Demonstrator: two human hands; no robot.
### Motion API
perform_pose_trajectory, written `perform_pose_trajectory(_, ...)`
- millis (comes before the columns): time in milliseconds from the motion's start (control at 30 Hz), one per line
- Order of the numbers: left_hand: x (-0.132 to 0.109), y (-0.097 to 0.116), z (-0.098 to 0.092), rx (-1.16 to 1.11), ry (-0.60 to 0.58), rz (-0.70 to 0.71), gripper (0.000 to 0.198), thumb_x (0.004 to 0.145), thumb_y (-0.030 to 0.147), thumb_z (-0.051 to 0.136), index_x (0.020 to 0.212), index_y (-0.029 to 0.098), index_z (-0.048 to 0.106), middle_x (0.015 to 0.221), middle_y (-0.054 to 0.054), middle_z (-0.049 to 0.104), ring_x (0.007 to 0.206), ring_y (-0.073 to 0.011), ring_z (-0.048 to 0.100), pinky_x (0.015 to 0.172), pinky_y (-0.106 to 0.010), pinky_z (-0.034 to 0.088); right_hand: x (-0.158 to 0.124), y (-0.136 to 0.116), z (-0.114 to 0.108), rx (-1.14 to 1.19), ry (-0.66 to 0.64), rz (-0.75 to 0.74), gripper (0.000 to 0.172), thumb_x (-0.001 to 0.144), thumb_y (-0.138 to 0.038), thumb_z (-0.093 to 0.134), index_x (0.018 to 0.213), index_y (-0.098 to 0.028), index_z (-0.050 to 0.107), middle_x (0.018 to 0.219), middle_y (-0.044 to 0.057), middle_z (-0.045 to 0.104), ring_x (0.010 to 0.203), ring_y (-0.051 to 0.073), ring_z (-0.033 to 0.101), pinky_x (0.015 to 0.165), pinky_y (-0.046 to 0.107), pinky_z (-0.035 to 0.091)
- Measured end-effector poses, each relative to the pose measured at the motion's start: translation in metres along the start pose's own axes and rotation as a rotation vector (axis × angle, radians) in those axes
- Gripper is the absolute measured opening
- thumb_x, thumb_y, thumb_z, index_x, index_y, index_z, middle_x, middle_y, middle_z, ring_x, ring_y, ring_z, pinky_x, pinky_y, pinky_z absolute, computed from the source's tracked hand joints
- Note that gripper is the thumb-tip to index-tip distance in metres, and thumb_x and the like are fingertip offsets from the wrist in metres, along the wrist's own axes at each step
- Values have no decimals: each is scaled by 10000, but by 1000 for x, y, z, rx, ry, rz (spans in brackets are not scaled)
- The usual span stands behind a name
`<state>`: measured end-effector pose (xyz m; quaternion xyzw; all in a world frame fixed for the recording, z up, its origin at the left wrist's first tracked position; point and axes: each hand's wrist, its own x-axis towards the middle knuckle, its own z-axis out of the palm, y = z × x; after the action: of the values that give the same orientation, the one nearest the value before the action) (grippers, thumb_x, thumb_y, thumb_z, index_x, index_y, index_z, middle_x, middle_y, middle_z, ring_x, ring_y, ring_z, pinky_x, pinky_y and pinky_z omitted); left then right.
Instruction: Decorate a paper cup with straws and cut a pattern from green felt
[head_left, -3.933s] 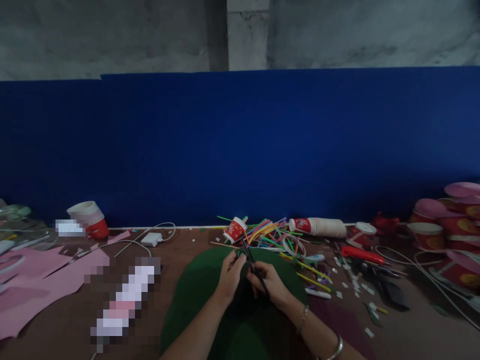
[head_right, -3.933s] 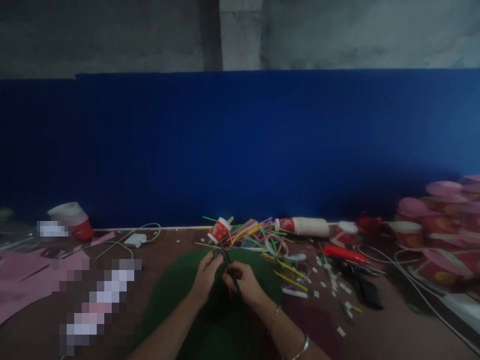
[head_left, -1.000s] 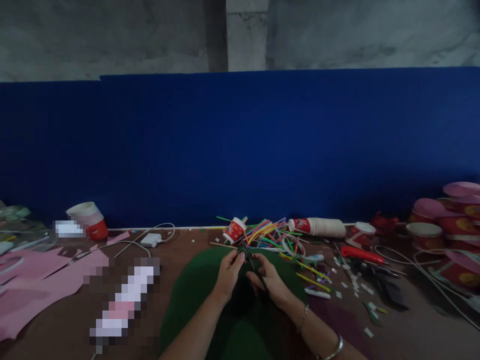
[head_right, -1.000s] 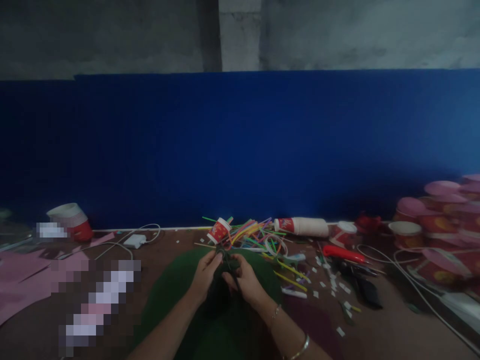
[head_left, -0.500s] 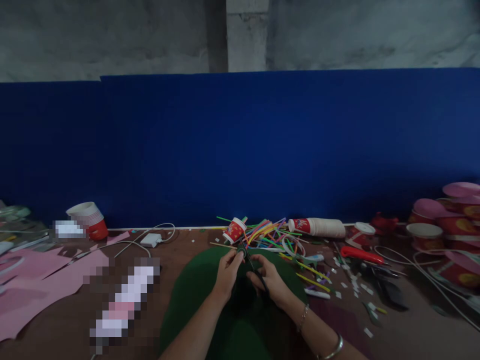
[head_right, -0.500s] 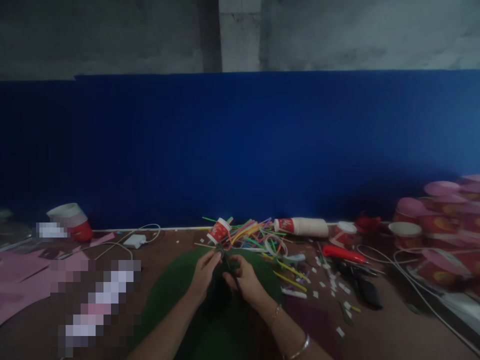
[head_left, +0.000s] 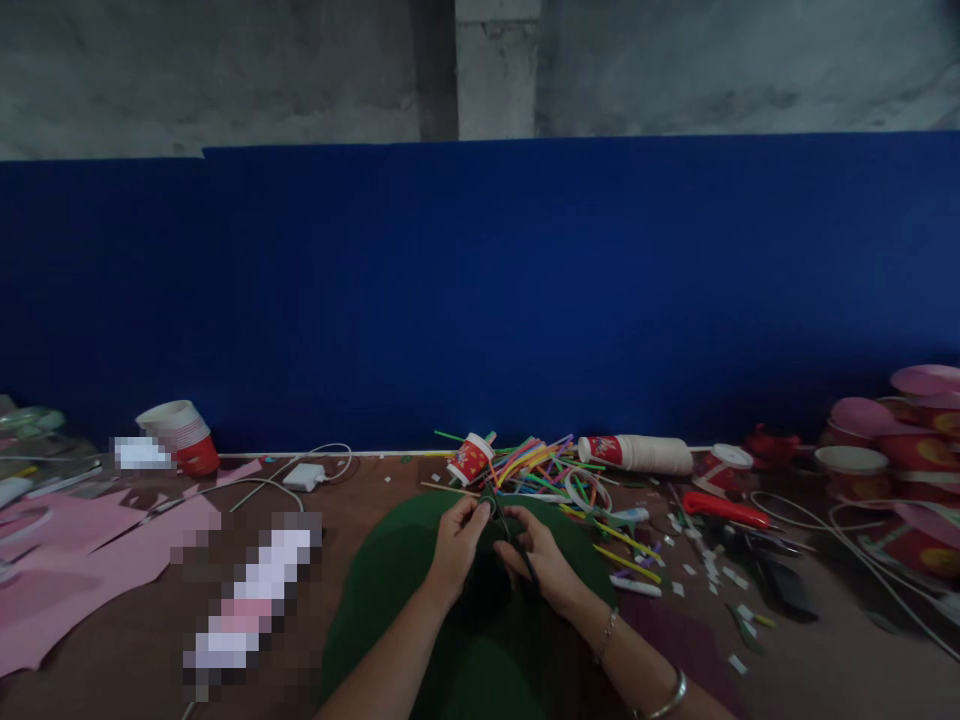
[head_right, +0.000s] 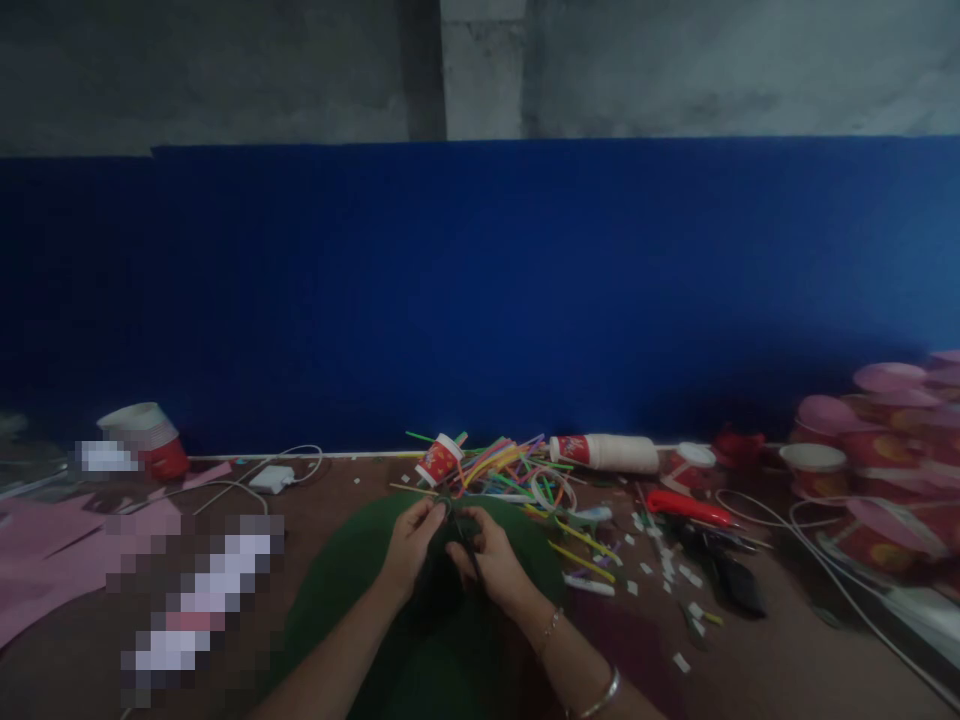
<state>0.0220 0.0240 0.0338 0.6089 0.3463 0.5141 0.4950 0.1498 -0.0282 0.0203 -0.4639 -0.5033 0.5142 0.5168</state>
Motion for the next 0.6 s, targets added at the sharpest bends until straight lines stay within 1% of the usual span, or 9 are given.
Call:
perform_pose_trajectory(200,2,-2,-2,-5,-11,-29,298,732,405,614,573,166,532,591,28,483,600,-124,437,581,-214,345,0,-1,-1,11,-12,10,580,646,-474,693,1050,-159,421,423,-100,495,321,64,406,317,162,322)
perform_pose_trajectory(400,3,-3,-5,-39,-19,-25,283,740,384,620,582,161,549,592,30,491,595,-115,438,580,-213,344,-1,-4,-1,-32,18,32,527,650,-440,693,1022,-163,443,414,-108,473,319,61,396,318,160,309)
perform_pose_trajectory(500,1,0,-2,-58,-1,-39,303,737,405,624,574,158,560,579,32,498,603,-118,454,595,-218,351,-1,-5,0,-12,26,30,537,643,-443,698,1026,-167,443,421,-107,479,320,58,396,319,159,305)
perform_pose_trajectory(600,-2,1,4,-113,13,-86,300,730,444,622,652,155,619,625,18,562,646,-138,500,634,-233,374,-1,-6,1,11,38,19,550,644,-465,691,1036,-174,438,424,-108,482,317,60,405,320,160,315)
